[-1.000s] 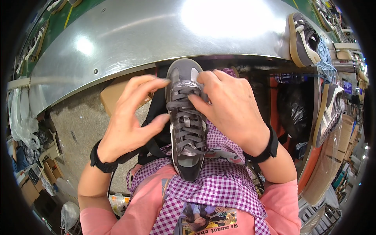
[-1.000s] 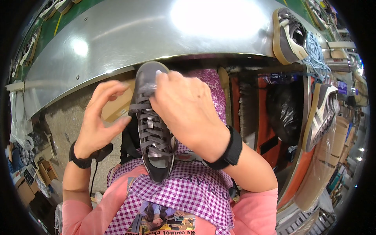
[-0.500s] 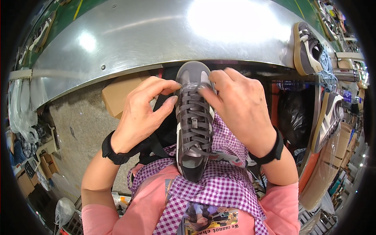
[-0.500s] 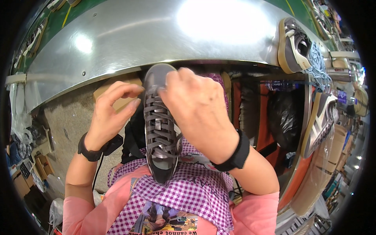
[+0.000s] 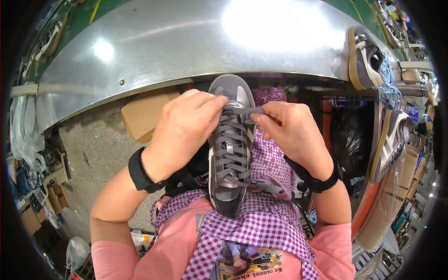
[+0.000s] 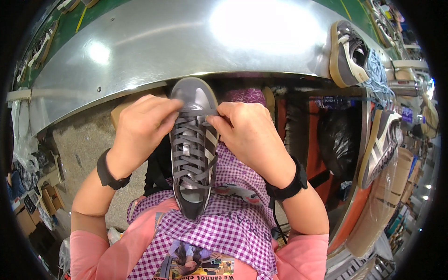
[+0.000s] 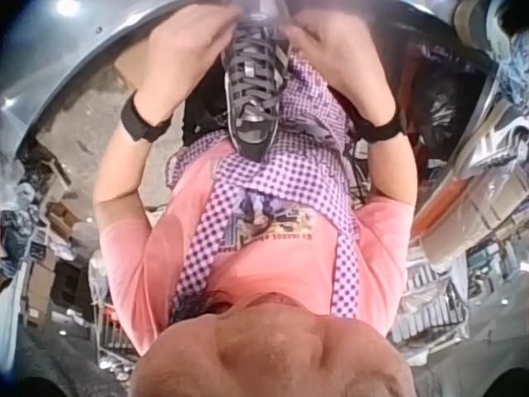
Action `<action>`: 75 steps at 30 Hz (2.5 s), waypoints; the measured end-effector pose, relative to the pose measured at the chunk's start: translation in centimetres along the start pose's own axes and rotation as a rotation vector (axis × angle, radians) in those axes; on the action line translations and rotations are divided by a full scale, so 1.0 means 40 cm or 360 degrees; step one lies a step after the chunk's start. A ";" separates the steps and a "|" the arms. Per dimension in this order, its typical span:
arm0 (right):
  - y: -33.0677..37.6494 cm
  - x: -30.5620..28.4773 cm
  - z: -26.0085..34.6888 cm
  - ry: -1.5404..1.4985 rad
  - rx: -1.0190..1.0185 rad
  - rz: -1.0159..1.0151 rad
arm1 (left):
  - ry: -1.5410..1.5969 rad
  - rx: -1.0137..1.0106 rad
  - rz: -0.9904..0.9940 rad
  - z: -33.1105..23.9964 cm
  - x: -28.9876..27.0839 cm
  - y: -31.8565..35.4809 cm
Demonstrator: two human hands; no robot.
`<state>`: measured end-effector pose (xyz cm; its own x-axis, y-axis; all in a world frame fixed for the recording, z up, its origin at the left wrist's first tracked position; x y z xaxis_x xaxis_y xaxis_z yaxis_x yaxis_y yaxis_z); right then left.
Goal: The recorder is lacing and tying the laces of several pairs of shoes at a factory workbench.
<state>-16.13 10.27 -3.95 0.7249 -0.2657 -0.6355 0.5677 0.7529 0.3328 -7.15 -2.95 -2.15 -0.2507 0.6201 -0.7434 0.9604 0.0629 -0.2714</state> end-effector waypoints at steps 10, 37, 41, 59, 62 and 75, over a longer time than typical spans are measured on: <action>0.003 0.059 -0.066 -0.0812 0.0075 0.0153 | -0.0593 0.0748 0.0280 -0.128 0.030 -0.105; -0.064 0.069 -0.018 -0.1832 -0.0399 0.0175 | 0.0270 -0.0340 0.0019 0.039 -0.033 0.025; -0.034 0.092 -0.056 -0.2343 -0.0049 0.0230 | 0.0244 -0.0322 -0.0032 0.034 -0.039 0.033; 0.031 0.080 -0.128 -0.1515 0.0102 -0.0119 | -0.0277 -0.0083 0.0086 -0.015 -0.029 0.043; 0.037 0.098 -0.136 -0.1468 0.0080 -0.0124 | -0.0353 -0.0003 -0.0074 -0.076 -0.040 -0.004; 0.065 0.034 -0.061 -0.0551 -0.0205 -0.0448 | -0.0641 0.0284 -0.0159 -0.052 -0.042 0.083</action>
<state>-14.62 13.32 -5.65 0.6494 -0.6397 -0.4113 0.7241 0.6853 0.0774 -3.28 -2.17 -0.53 -0.4021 0.2619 -0.8773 0.9021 -0.0507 -0.4286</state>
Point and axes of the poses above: each hand's wrist, its own y-axis away from the middle knuckle, its own x-axis out of the palm, z = x × y, the point moved 8 cm from there along -y, towards the middle knuckle, and after that the axes turned 3 degrees about z, right-handed, at the moved point
